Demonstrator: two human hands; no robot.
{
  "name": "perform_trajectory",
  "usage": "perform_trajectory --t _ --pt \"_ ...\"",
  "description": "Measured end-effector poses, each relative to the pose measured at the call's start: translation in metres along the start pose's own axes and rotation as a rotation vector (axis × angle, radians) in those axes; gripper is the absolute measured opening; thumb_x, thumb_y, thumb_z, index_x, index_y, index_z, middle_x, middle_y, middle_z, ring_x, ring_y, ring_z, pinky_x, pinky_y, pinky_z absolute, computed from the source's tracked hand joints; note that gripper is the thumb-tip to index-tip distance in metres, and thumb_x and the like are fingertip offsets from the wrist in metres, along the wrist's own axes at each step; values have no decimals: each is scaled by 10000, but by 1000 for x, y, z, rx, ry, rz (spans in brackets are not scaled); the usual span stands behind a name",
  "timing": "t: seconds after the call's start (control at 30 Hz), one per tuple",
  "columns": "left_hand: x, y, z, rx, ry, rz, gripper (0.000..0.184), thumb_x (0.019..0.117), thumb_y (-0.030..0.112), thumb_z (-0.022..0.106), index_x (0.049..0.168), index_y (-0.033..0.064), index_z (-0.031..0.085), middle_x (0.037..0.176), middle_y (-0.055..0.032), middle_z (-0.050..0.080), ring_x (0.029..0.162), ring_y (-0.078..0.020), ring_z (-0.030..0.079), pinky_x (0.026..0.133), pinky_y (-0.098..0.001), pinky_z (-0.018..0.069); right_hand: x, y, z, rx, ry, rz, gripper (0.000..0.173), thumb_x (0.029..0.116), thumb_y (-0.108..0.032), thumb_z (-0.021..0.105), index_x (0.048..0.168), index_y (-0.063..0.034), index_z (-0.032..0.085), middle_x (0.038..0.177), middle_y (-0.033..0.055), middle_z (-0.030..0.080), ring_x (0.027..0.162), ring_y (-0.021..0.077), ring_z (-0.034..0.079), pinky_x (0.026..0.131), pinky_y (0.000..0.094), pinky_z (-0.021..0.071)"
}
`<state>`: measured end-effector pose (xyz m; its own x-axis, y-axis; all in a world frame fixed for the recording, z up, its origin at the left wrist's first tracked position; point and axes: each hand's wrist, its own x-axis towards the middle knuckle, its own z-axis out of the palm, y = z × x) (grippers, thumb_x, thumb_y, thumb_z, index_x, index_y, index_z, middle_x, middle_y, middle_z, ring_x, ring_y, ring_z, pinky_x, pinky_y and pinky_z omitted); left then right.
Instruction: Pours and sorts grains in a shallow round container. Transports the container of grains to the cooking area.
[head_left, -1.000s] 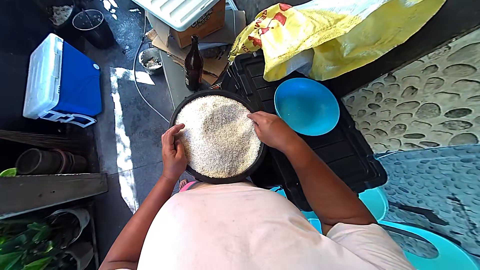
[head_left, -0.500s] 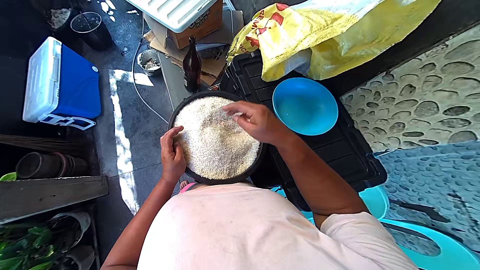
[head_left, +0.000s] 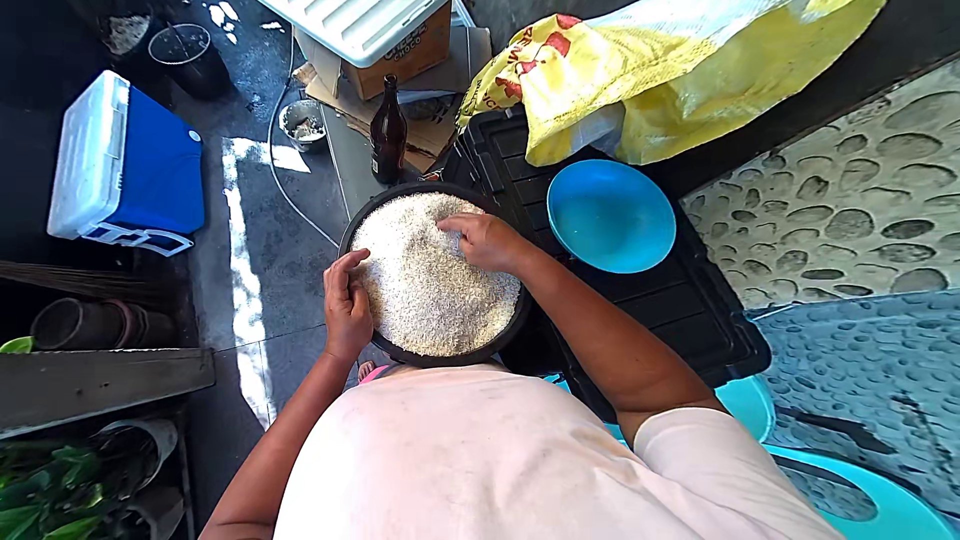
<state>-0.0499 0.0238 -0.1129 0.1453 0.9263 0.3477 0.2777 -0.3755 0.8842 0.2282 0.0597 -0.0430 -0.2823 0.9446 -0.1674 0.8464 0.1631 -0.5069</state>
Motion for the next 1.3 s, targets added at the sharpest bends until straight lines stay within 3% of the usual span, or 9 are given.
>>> perform_trajectory --t 0.1,0.17,0.27,0.43,0.6,0.77,0.9,1.07,1.3 --pt "1 0 1 -7 1 -1 451 974 1 363 1367 57 577 1417 -75 595 1362 -206 501 1169 -402 373 -19 -13 -4 68 -86 -29 451 983 37 471 1389 -72 634 1413 129 627 1309 268 598 1121 478 452" --pt "1 1 1 -13 4 -1 446 973 -5 365 1359 51 581 1406 -79 601 1357 -208 504 1166 -399 375 -37 -17 -9 125 -87 -113 410 969 63 500 1304 -73 694 1318 109 689 1214 229 658 1067 434 505" --pt "1 0 0 -13 2 1 441 981 -6 363 1358 50 584 1402 -83 603 1350 -211 508 1159 -395 380 -61 -11 -10 142 26 -303 383 926 101 515 1148 -89 763 1197 62 738 1131 163 692 1014 353 552" --pt "1 0 0 -17 3 13 439 981 -6 359 1352 47 587 1402 -84 607 1351 -213 506 1167 -401 365 -98 -10 -6 131 239 -411 314 889 32 525 1026 -95 778 1103 25 738 1092 151 662 983 312 544" --pt "1 1 -1 -9 -10 0 449 981 -7 351 1355 65 589 1397 -66 610 1345 -208 506 1157 -400 376 -114 -17 23 116 248 -484 228 970 -47 552 1027 -81 770 1078 50 727 1080 166 646 965 298 533" --pt "1 2 -1 -18 -15 -2 455 976 -18 347 1358 56 584 1403 -73 605 1358 -212 499 1161 -397 378 -118 -22 32 134 155 -507 204 1007 -94 557 1039 -75 758 1000 63 729 986 150 685 880 274 567" --pt "1 1 -1 -27 -14 6 444 976 -17 353 1353 46 579 1401 -80 605 1357 -213 499 1163 -394 373 -103 -29 24 138 250 -458 188 986 -86 577 1026 -56 758 987 61 728 955 155 684 864 294 575" --pt "1 2 -1 -28 -16 -4 449 974 -25 353 1347 59 590 1400 -66 605 1344 -205 499 1153 -384 373 -42 -15 20 92 410 -323 159 963 -61 617 1027 -40 761 982 108 710 905 222 677 834 357 580" --pt "0 0 0 -26 -5 4 447 976 -26 353 1344 63 592 1395 -65 611 1344 -205 508 1155 -390 381 2 -14 28 161 352 -200 173 980 -60 617 1067 -41 765 1045 139 693 966 232 675 904 365 567"
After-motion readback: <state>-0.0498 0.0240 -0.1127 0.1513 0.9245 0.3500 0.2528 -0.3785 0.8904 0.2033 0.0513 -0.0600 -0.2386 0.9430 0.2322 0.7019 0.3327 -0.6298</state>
